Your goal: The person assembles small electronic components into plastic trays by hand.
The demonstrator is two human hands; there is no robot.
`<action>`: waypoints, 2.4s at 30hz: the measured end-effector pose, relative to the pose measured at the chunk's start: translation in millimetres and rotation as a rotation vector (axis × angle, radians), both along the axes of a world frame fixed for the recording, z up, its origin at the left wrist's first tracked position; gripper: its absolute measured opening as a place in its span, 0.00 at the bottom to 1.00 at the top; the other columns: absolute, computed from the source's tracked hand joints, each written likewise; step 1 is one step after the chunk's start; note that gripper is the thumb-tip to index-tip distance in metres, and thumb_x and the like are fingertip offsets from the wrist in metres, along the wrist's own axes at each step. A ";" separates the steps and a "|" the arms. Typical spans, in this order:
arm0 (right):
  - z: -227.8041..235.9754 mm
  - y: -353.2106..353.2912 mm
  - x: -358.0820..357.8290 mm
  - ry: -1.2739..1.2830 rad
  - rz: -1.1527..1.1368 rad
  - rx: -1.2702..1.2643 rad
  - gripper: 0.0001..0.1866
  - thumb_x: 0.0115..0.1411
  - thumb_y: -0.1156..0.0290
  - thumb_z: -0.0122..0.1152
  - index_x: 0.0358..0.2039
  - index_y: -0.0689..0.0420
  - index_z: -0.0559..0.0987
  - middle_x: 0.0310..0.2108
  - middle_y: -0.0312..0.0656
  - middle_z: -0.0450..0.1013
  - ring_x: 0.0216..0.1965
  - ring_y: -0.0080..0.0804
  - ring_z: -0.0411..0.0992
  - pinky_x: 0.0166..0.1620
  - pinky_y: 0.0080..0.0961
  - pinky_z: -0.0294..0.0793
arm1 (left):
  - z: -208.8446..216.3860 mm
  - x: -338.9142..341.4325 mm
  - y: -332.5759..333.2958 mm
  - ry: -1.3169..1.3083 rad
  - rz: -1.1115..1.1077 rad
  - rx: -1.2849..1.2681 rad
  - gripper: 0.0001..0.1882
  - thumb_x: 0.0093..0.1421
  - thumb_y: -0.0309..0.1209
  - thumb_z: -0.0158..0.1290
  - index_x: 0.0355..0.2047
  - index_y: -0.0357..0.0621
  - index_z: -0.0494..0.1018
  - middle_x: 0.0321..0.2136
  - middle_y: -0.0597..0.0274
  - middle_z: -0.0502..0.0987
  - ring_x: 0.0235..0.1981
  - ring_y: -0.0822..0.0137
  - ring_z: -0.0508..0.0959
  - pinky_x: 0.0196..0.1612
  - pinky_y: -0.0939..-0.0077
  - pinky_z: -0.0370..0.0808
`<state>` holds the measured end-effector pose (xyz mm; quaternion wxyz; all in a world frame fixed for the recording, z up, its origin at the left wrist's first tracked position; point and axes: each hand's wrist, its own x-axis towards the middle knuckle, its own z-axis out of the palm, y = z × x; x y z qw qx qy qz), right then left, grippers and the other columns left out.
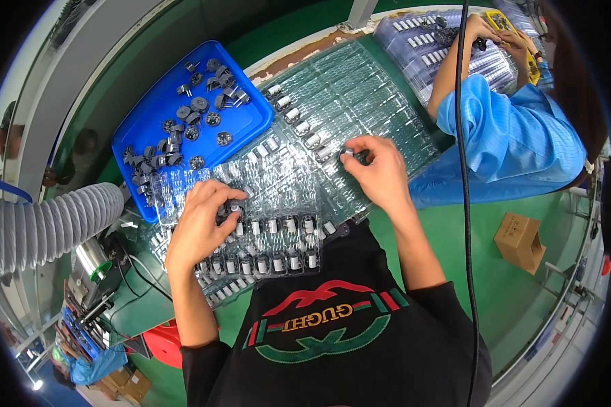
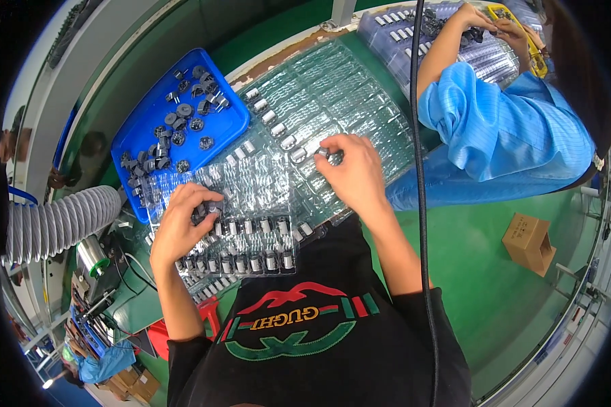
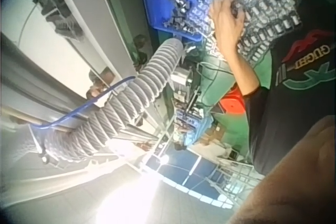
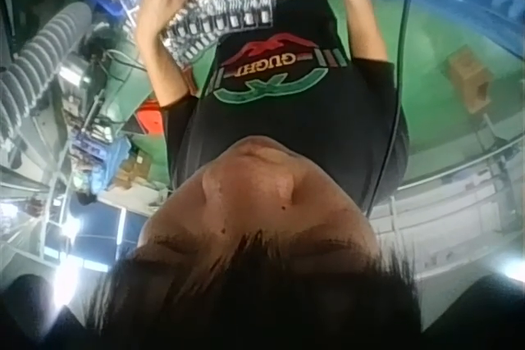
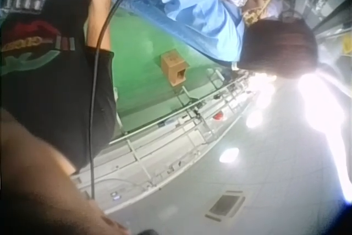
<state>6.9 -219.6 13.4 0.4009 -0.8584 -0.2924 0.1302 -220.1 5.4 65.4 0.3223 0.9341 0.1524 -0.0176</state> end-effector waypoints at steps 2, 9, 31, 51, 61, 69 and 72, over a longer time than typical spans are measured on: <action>-2.9 1.7 -8.5 -0.061 0.000 -0.026 0.11 0.52 0.68 0.71 0.33 0.59 0.81 0.30 0.44 0.78 0.36 0.45 0.73 0.43 0.39 0.73 | 2.4 -0.2 -0.4 -0.005 0.001 -0.021 0.16 0.51 0.23 0.63 0.43 0.44 0.80 0.36 0.58 0.74 0.43 0.54 0.72 0.53 0.62 0.67; -9.4 4.0 -16.2 -0.264 -0.024 -0.118 0.12 0.54 0.65 0.72 0.28 0.60 0.80 0.27 0.43 0.77 0.33 0.44 0.73 0.39 0.40 0.72 | 6.3 -2.2 -1.9 -0.001 0.064 -0.122 0.17 0.50 0.22 0.64 0.43 0.44 0.80 0.36 0.58 0.72 0.42 0.55 0.73 0.48 0.64 0.71; 36.2 9.1 -45.0 0.179 0.378 0.373 0.20 0.57 0.71 0.72 0.49 0.58 0.80 0.44 0.42 0.75 0.34 0.25 0.76 0.30 0.20 0.75 | 7.6 23.9 -35.2 -0.335 0.195 -0.478 0.31 0.48 0.18 0.64 0.55 0.44 0.74 0.37 0.62 0.82 0.34 0.72 0.77 0.39 0.77 0.76; 9.9 -28.4 -13.8 0.124 -0.075 0.099 0.09 0.57 0.72 0.68 0.39 0.59 0.85 0.29 0.41 0.78 0.26 0.26 0.76 0.32 0.23 0.74 | 16.8 -6.4 -2.6 -0.225 0.370 0.048 0.17 0.55 0.23 0.63 0.47 0.41 0.79 0.38 0.55 0.79 0.41 0.61 0.79 0.45 0.70 0.74; 2.9 -29.0 -20.3 -0.137 0.027 0.019 0.06 0.61 0.72 0.64 0.36 0.58 0.84 0.33 0.44 0.77 0.28 0.41 0.77 0.34 0.36 0.76 | 6.8 -19.1 -2.9 -0.002 0.156 0.159 0.20 0.55 0.30 0.65 0.48 0.39 0.79 0.44 0.54 0.78 0.47 0.50 0.75 0.53 0.60 0.69; 7.6 -25.8 -10.0 -0.101 0.172 -0.072 0.07 0.64 0.70 0.61 0.37 0.60 0.83 0.33 0.45 0.76 0.34 0.50 0.76 0.38 0.41 0.74 | 6.4 -18.5 0.1 0.083 0.152 0.139 0.22 0.53 0.31 0.65 0.49 0.40 0.79 0.48 0.55 0.74 0.50 0.53 0.72 0.54 0.61 0.67; 5.2 -23.8 -9.3 -0.081 0.274 -0.004 0.07 0.63 0.70 0.62 0.37 0.60 0.83 0.32 0.45 0.76 0.33 0.49 0.76 0.38 0.40 0.74 | 6.2 -18.1 1.3 0.102 0.149 0.131 0.22 0.53 0.32 0.65 0.49 0.39 0.79 0.48 0.55 0.74 0.50 0.53 0.72 0.54 0.61 0.67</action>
